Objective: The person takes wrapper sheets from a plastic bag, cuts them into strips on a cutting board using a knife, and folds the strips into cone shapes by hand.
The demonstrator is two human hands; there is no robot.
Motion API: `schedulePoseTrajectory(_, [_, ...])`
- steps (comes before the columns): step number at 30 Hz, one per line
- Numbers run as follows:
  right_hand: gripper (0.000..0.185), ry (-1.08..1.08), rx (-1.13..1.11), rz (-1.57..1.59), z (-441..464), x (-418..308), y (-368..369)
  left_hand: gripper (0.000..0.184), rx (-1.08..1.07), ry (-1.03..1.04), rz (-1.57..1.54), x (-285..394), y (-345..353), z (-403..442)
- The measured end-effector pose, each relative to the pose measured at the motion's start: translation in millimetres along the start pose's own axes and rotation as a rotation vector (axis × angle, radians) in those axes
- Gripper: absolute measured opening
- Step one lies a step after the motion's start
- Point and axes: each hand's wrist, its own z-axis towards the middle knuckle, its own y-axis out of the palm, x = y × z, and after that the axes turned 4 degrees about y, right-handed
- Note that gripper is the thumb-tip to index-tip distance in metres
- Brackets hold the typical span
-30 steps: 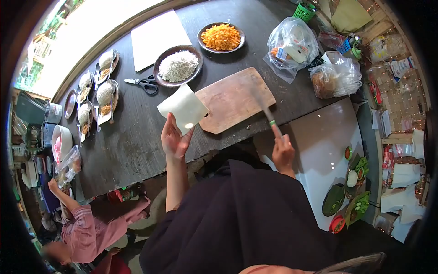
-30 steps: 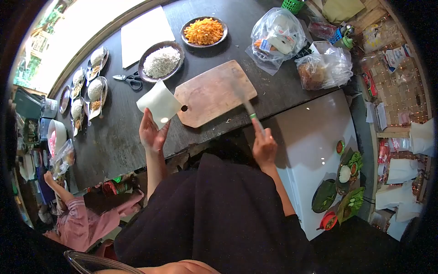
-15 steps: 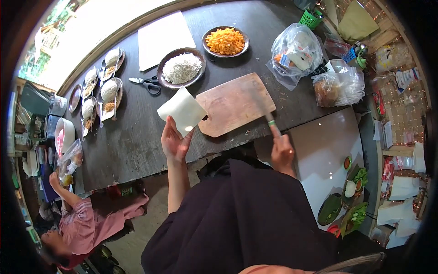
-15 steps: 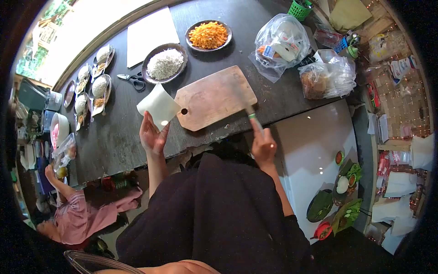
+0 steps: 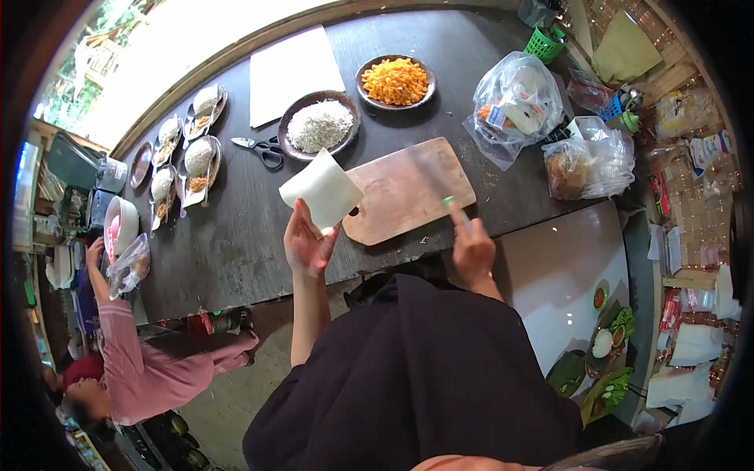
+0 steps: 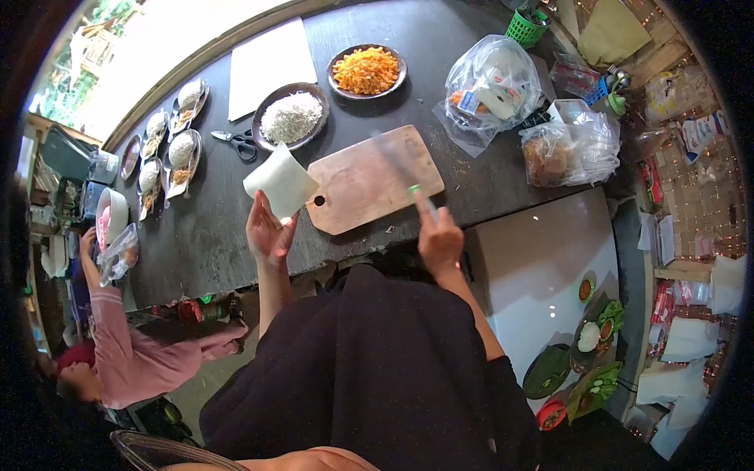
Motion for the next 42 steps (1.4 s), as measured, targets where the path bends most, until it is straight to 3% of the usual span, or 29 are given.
schedulePoseTrajectory(1, [0.063,0.083,0.064,-0.102,5,10,-2,0.040,-0.002,0.004,0.004,-1,0,0])
schedulePoseTrajectory(5, [0.062,0.178,0.206,-0.005,5,28,-10,0.038,0.097,0.054,0.075,-4,0,-3])
schedulePoseTrajectory(8, [0.064,-0.075,0.060,0.141,-23,15,-14,0.037,0.138,0.066,0.054,-6,-5,-3])
schedulePoseTrajectory(11, [0.063,-0.121,0.010,0.094,-36,12,-13,0.037,0.132,0.053,0.011,-10,-9,-1])
schedulePoseTrajectory(13, [0.063,-0.032,-0.027,0.004,-33,26,-14,0.037,0.114,0.047,0.004,-13,-8,2])
schedulePoseTrajectory(16, [0.059,0.234,0.145,-0.011,-16,45,-18,0.037,0.083,0.008,-0.008,-20,-4,3])
schedulePoseTrajectory(24, [0.058,-0.109,-0.023,0.088,-33,23,-22,0.036,0.156,-0.009,-0.059,-39,3,7])
schedulePoseTrajectory(28, [0.059,0.123,0.088,0.027,-30,43,-33,0.036,0.153,-0.017,-0.053,-42,2,5])
schedulePoseTrajectory(32, [0.060,0.021,0.041,0.206,-49,55,-44,0.037,0.165,-0.007,-0.040,-49,-6,4])
schedulePoseTrajectory(37, [0.062,-0.068,-0.040,0.190,-58,57,-46,0.038,0.126,-0.013,-0.067,-60,-11,-1])
schedulePoseTrajectory(40, [0.055,0.134,0.023,0.130,-47,65,-49,0.038,0.183,0.029,0.035,-66,-9,-4])
schedulePoseTrajectory(42, [0.055,0.091,0.049,0.163,-34,66,-46,0.039,0.218,0.040,0.010,-71,-10,-8])
